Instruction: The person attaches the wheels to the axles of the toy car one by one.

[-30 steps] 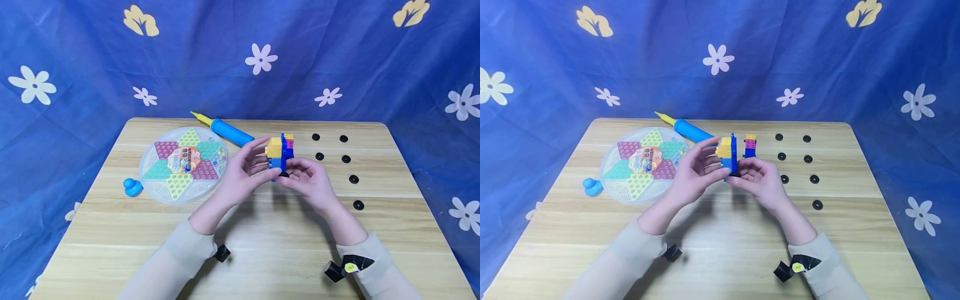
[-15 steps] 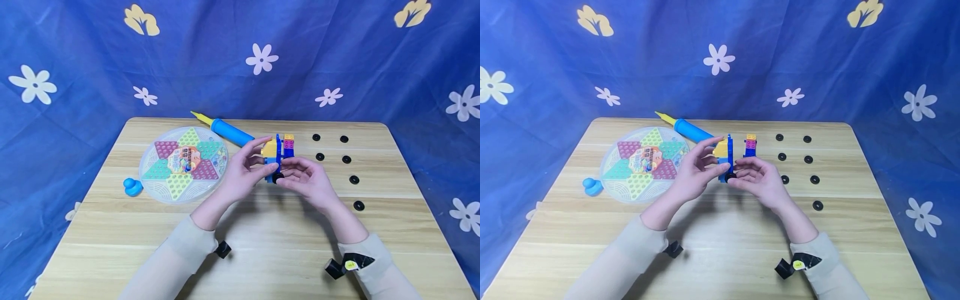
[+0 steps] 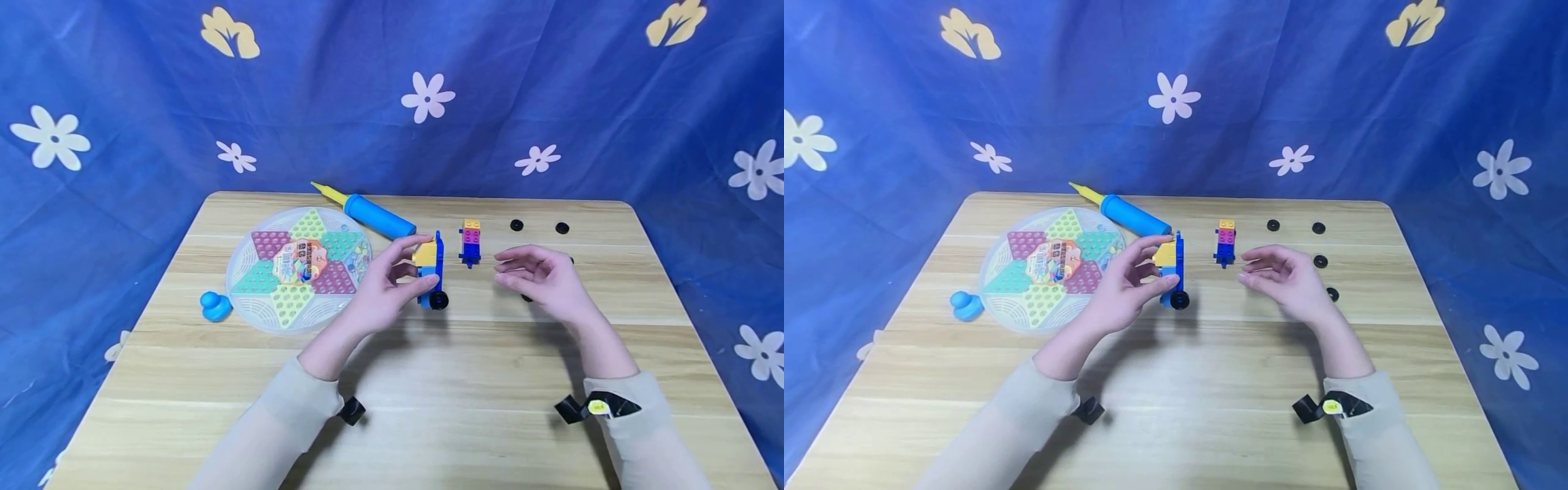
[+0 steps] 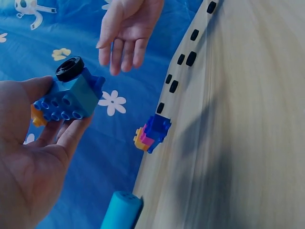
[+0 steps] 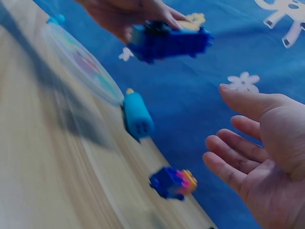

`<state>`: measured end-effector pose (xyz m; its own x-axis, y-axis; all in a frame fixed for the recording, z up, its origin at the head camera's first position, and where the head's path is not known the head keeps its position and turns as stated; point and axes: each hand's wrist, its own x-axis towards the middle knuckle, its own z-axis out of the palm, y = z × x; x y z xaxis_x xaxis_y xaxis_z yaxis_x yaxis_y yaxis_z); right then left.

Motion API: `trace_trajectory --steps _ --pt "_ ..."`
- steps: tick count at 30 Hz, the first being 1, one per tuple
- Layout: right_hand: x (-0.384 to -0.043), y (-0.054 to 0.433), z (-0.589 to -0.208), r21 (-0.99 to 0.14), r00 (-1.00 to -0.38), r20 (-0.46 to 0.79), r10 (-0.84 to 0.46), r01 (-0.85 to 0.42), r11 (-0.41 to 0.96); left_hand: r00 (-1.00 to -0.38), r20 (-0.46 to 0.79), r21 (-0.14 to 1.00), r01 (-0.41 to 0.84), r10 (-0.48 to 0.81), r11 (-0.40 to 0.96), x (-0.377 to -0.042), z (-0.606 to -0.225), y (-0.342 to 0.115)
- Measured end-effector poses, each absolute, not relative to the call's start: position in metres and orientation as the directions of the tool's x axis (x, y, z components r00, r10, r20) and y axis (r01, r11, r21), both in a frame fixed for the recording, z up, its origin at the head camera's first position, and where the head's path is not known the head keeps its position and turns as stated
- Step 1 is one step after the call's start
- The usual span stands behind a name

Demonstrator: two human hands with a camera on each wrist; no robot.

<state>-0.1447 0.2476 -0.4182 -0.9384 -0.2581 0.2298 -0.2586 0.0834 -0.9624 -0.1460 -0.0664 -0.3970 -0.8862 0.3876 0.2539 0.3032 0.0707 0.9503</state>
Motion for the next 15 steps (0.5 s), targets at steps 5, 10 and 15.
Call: trace_trajectory --steps 5,10,15 --pt "-0.148 0.268 -0.421 -0.942 -0.954 0.196 -0.226 -0.247 0.227 -0.898 0.207 0.962 0.259 0.388 0.087 -0.145 -0.398 -0.069" --pt "-0.151 0.288 -0.431 -0.902 -0.964 0.142 -0.223 -0.219 0.371 -0.902 0.174 0.973 0.22 0.394 0.073 -0.145 -0.4 -0.072" --pt "-0.151 0.301 -0.444 -0.786 -0.959 0.088 -0.271 -0.234 0.572 -0.901 0.166 0.977 0.206 0.401 0.058 -0.144 -0.403 -0.073"
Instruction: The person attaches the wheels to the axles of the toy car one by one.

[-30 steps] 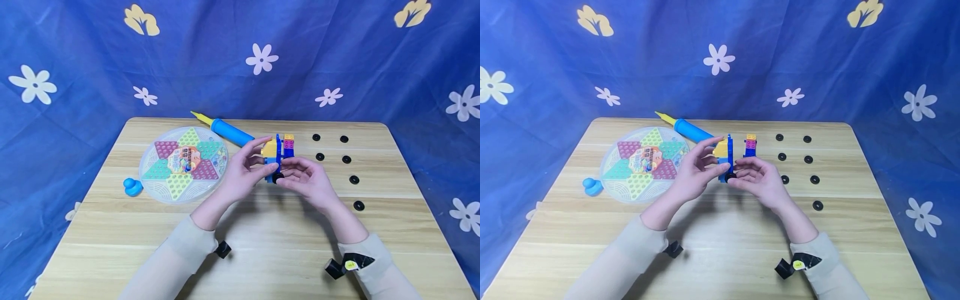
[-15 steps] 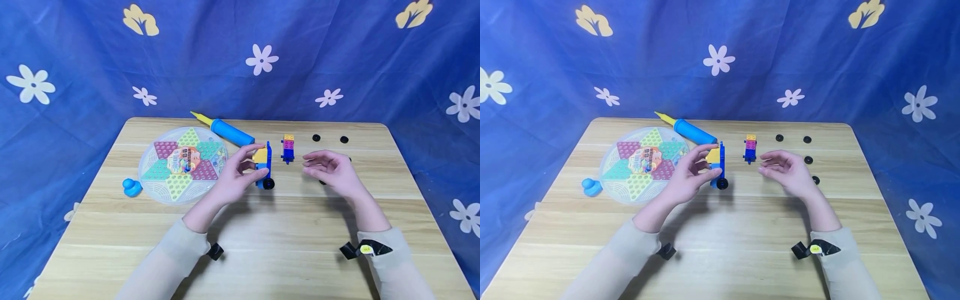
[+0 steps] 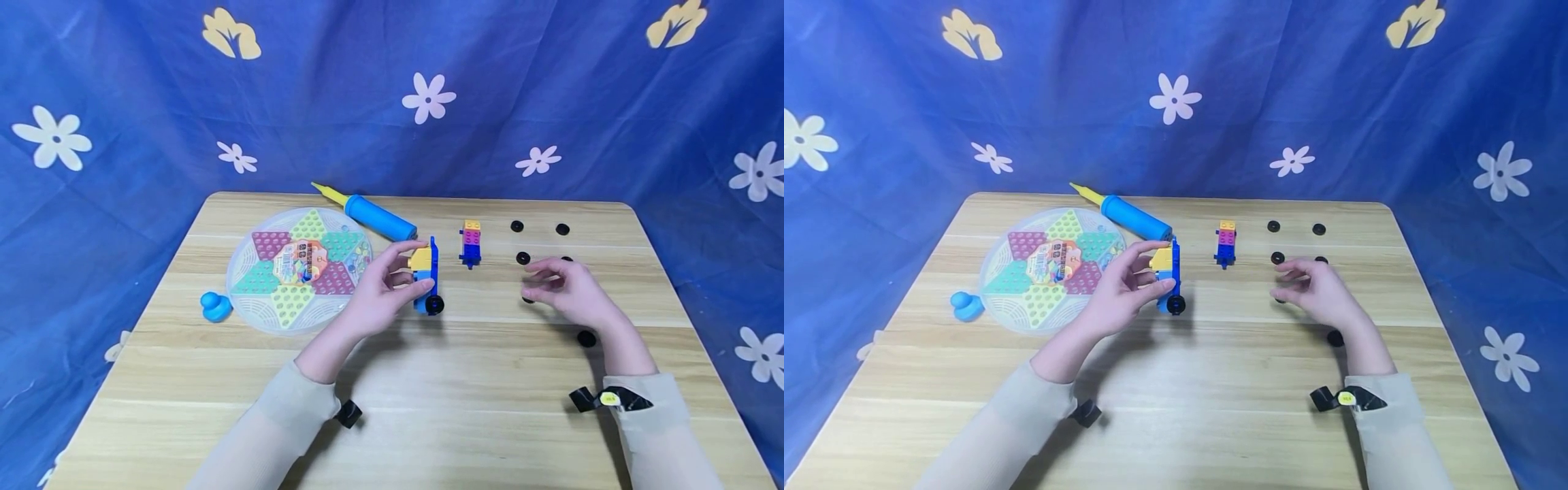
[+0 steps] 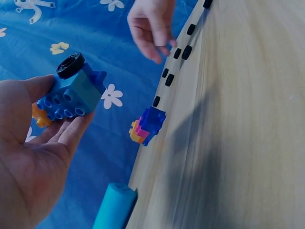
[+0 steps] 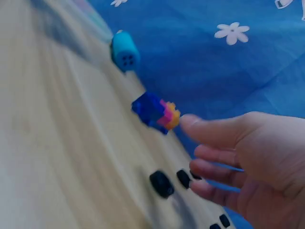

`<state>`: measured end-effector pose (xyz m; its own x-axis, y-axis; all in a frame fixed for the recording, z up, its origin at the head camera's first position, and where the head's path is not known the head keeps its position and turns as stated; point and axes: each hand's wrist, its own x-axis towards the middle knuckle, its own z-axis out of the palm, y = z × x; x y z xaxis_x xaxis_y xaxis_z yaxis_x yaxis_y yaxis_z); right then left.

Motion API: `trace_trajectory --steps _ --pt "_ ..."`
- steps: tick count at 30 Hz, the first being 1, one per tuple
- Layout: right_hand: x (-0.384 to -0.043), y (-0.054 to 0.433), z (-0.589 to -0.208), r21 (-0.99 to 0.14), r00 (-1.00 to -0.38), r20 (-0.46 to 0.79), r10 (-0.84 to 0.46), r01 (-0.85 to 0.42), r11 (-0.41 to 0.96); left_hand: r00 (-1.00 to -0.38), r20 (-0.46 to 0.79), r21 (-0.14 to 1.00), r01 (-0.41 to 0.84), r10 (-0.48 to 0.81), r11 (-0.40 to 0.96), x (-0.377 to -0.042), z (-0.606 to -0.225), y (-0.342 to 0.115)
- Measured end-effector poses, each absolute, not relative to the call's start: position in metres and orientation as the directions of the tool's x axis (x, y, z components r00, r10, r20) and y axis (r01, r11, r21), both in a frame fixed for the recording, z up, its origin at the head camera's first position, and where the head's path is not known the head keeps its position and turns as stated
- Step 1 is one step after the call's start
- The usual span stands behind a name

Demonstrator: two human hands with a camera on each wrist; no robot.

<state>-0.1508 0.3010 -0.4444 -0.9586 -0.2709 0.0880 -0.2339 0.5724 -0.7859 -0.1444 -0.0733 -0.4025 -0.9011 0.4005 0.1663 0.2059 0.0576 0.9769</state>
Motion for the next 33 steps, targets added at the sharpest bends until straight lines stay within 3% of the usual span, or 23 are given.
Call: trace_trajectory --steps 4,14,21,33 --pt "-0.149 0.305 -0.455 -0.702 -0.95 0.049 -0.307 -0.252 0.666 -0.901 0.168 0.976 0.21 0.399 0.063 -0.144 -0.404 -0.074" --pt "-0.147 0.305 -0.468 -0.63 -0.929 0.07 -0.364 -0.324 0.706 -0.903 0.159 0.976 0.204 0.399 0.072 -0.142 -0.404 -0.073" --pt "-0.144 0.296 -0.455 -0.64 -0.905 0.226 -0.36 -0.416 0.646 -0.904 0.135 0.979 0.185 0.406 0.084 -0.142 -0.405 -0.071" --pt "-0.126 0.251 -0.394 -0.625 -0.815 0.478 -0.328 -0.578 0.525 -0.892 0.148 0.977 0.2 0.427 0.079 -0.141 -0.403 -0.063"
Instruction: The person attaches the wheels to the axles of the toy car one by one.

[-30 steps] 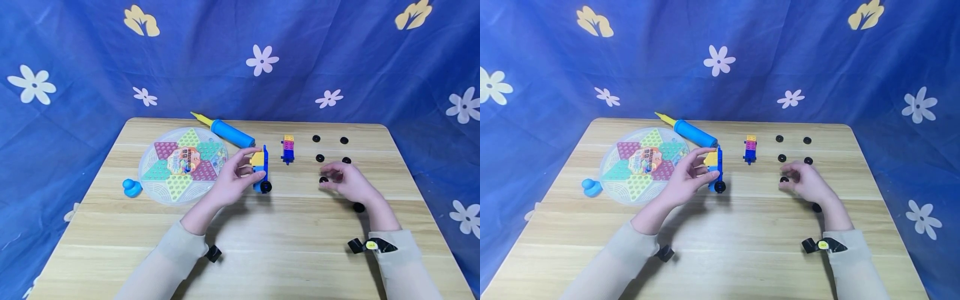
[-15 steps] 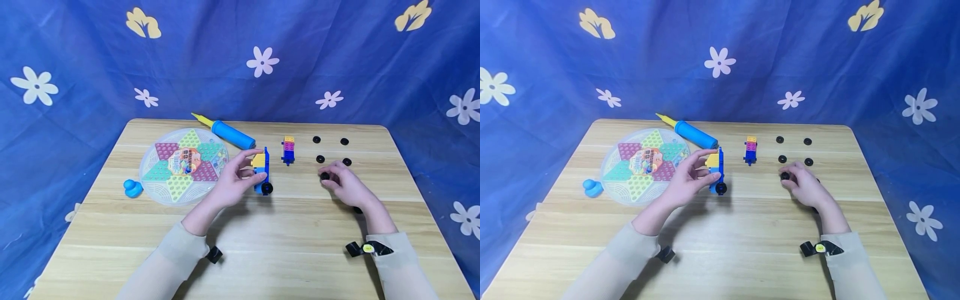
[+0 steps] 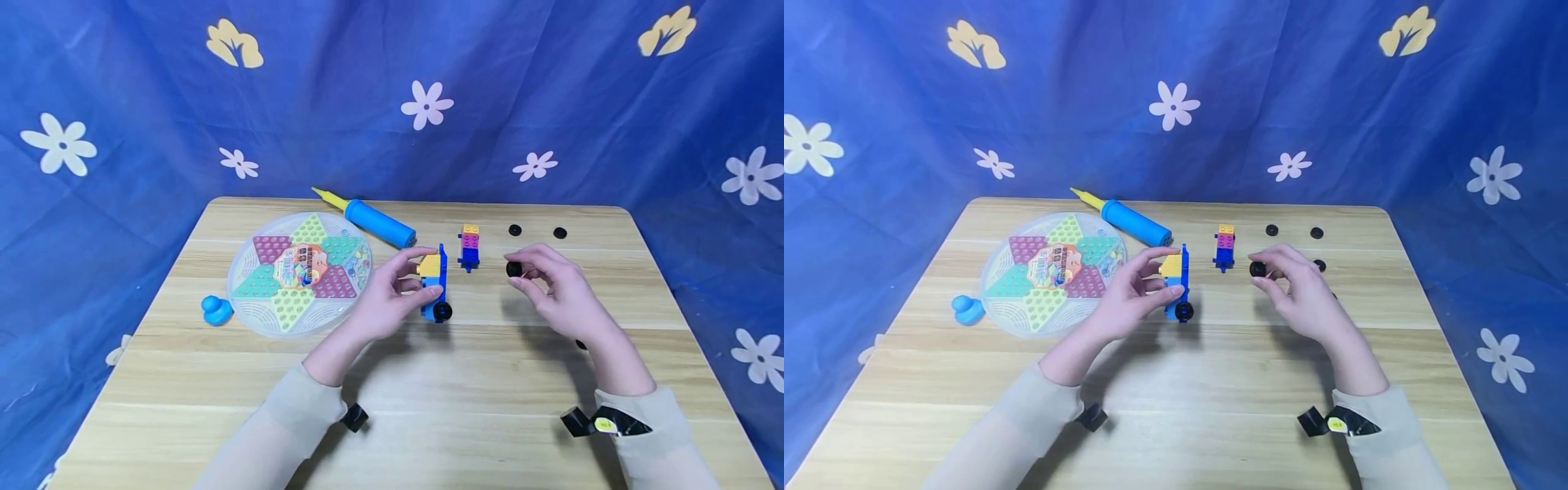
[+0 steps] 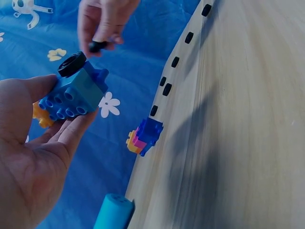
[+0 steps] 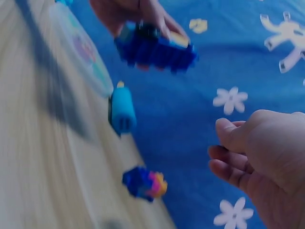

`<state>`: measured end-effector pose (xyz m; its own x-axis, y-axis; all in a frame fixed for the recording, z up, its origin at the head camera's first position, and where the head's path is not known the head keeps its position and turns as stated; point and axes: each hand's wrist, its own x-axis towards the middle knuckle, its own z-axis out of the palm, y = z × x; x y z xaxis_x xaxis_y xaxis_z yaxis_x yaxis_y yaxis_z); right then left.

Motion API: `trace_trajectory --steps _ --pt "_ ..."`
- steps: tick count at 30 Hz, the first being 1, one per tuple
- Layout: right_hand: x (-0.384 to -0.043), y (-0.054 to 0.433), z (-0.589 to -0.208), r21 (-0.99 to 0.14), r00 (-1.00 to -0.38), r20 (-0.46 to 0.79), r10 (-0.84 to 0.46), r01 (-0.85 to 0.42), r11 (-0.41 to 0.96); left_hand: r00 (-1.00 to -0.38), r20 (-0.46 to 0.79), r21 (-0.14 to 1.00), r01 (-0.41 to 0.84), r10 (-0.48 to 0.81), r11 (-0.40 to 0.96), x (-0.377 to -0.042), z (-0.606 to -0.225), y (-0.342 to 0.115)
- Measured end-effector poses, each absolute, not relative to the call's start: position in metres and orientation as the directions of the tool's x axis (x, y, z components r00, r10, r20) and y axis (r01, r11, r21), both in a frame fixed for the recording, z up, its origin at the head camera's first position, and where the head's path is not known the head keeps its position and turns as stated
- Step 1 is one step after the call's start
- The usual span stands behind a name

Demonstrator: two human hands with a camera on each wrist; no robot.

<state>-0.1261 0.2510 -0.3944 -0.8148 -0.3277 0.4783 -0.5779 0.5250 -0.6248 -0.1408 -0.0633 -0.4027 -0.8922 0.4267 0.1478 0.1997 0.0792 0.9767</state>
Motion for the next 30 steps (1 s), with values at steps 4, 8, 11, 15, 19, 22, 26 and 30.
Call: trace_trajectory --steps 4,8,11,15,19,22,26,30 --pt "-0.12 0.233 -0.379 -0.622 -0.773 0.546 -0.322 -0.632 0.462 -0.89 0.152 0.975 0.205 0.429 0.081 -0.14 -0.401 -0.06" --pt "-0.118 0.218 -0.37 -0.605 -0.736 0.59 -0.332 -0.676 0.422 -0.887 0.155 0.976 0.206 0.436 0.072 -0.139 -0.4 -0.058" --pt "-0.118 0.21 -0.366 -0.592 -0.719 0.606 -0.341 -0.694 0.409 -0.882 0.155 0.977 0.204 0.445 0.065 -0.139 -0.399 -0.056" --pt "-0.118 0.201 -0.365 -0.563 -0.7 0.617 -0.359 -0.712 0.419 -0.876 0.144 0.981 0.187 0.46 0.05 -0.139 -0.4 -0.053" --pt "-0.121 0.191 -0.366 -0.544 -0.677 0.634 -0.374 -0.733 0.408 -0.873 0.143 0.984 0.176 0.467 0.027 -0.139 -0.399 -0.051" --pt "-0.123 0.185 -0.368 -0.535 -0.664 0.644 -0.38 -0.746 0.396 -0.868 0.159 0.982 0.187 0.471 0.014 -0.139 -0.399 -0.05" --pt "-0.125 0.179 -0.369 -0.525 -0.651 0.652 -0.39 -0.758 0.388 -0.856 0.182 0.978 0.21 0.484 0.002 -0.139 -0.399 -0.048" --pt "-0.126 0.176 -0.371 -0.519 -0.648 0.658 -0.384 -0.76 0.392 -0.847 0.191 0.976 0.22 0.497 0.0 -0.139 -0.399 -0.048"
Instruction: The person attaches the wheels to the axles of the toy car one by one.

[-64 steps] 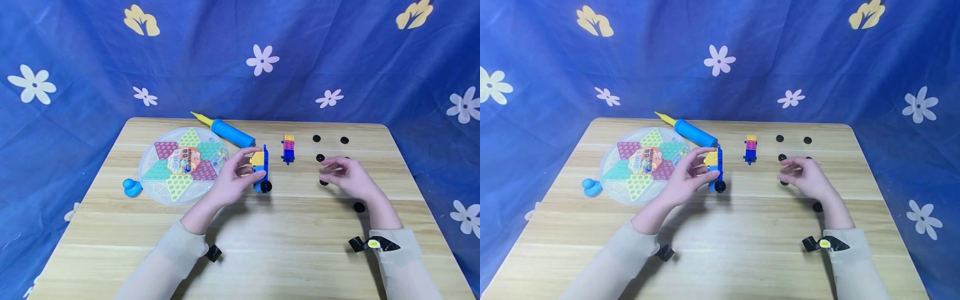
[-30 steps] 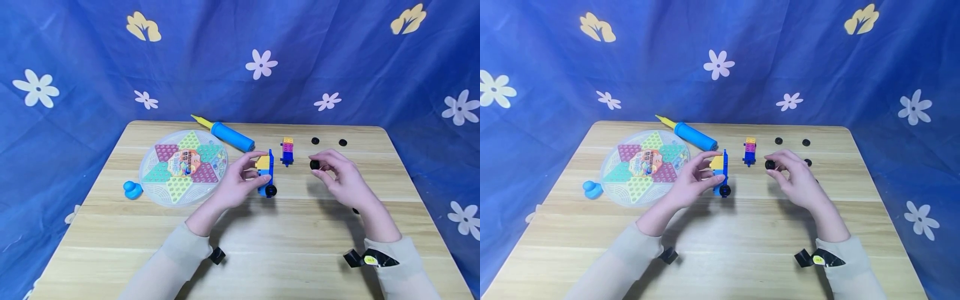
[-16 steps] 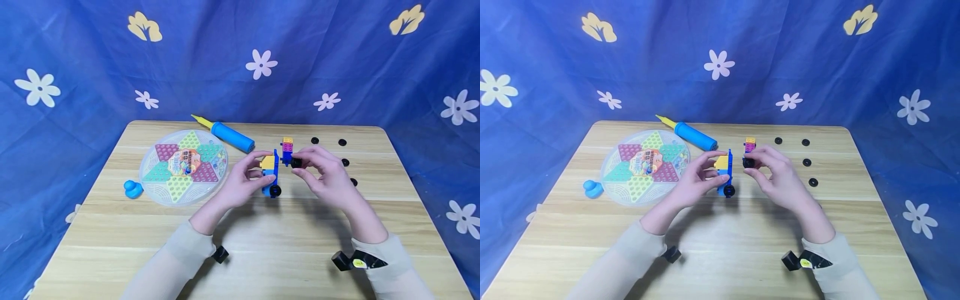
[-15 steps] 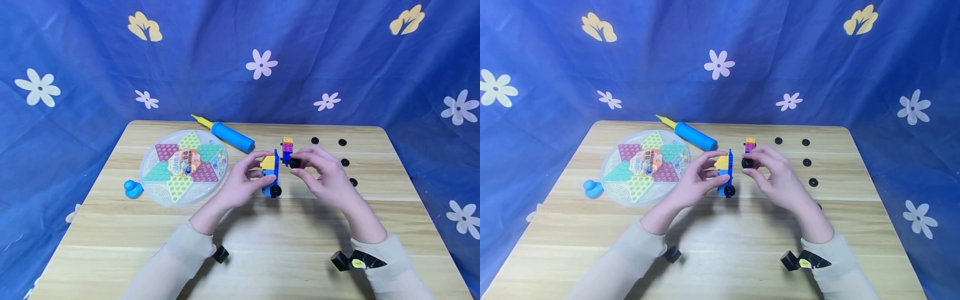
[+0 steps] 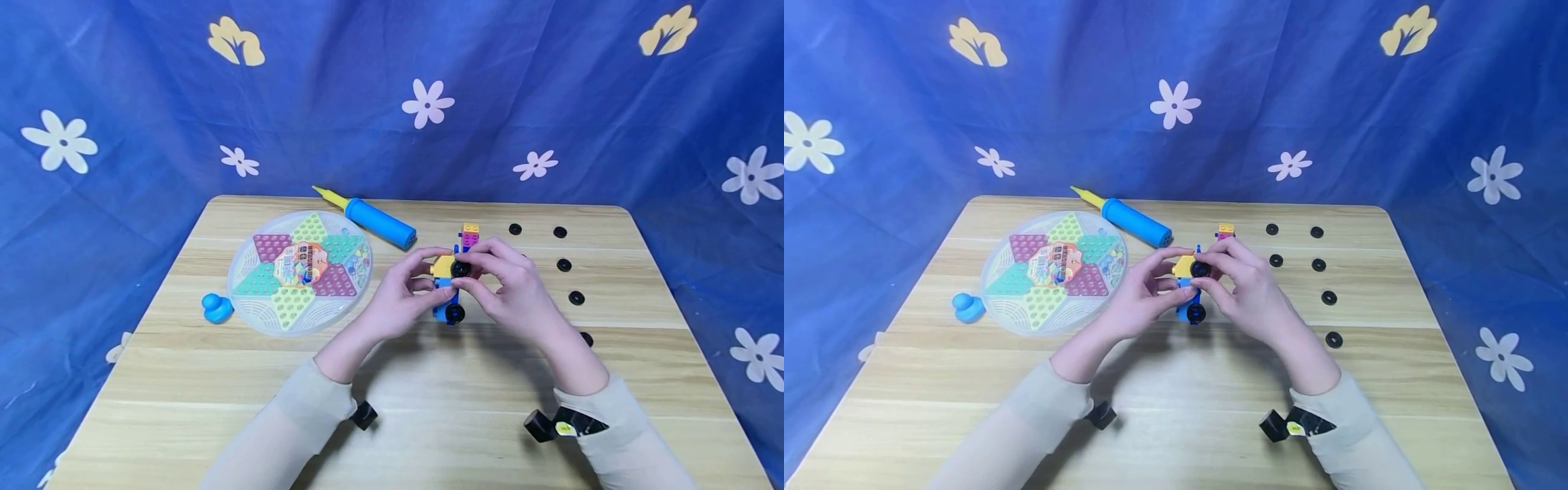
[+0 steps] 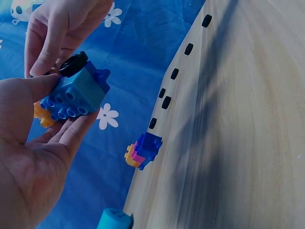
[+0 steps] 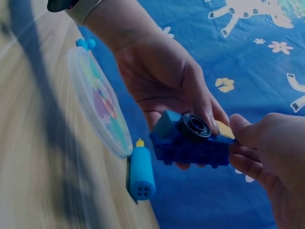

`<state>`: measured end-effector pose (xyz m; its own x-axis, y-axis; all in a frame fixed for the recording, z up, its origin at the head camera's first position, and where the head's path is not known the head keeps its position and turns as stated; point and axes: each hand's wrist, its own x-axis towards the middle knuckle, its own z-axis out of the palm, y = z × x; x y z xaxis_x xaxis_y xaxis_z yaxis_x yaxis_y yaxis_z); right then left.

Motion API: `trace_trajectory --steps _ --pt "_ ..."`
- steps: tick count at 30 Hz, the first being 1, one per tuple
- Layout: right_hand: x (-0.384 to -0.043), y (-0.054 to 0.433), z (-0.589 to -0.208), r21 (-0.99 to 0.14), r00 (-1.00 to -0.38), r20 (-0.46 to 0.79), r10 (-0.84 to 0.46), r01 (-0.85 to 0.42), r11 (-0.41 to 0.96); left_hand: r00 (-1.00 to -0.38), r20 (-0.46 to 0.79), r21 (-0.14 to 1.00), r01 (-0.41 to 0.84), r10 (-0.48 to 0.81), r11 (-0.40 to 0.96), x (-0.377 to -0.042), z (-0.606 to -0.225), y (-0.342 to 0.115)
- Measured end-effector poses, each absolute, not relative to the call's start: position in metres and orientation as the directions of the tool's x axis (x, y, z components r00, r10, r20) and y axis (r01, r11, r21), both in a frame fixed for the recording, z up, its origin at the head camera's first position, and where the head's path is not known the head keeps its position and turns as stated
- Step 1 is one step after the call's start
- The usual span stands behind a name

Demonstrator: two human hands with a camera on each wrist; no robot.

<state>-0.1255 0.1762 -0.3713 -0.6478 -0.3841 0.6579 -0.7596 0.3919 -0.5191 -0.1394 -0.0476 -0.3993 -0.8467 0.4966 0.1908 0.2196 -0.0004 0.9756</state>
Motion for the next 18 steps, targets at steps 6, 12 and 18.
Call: trace_trajectory --steps 6,12,18 --pt "-0.1254 0.175 -0.3742 -0.526 -0.669 0.658 -0.346 -0.736 0.426 -0.853 0.184 0.975 0.221 0.489 0.018 -0.1387 -0.4004 -0.0465" --pt "-0.1257 0.1736 -0.3741 -0.536 -0.685 0.658 -0.312 -0.717 0.446 -0.859 0.173 0.979 0.204 0.481 0.013 -0.1364 -0.4011 -0.0446" --pt "-0.1253 0.1713 -0.3717 -0.516 -0.666 0.676 -0.315 -0.733 0.444 -0.857 0.186 0.977 0.213 0.48 0.002 -0.1345 -0.4008 -0.0433"
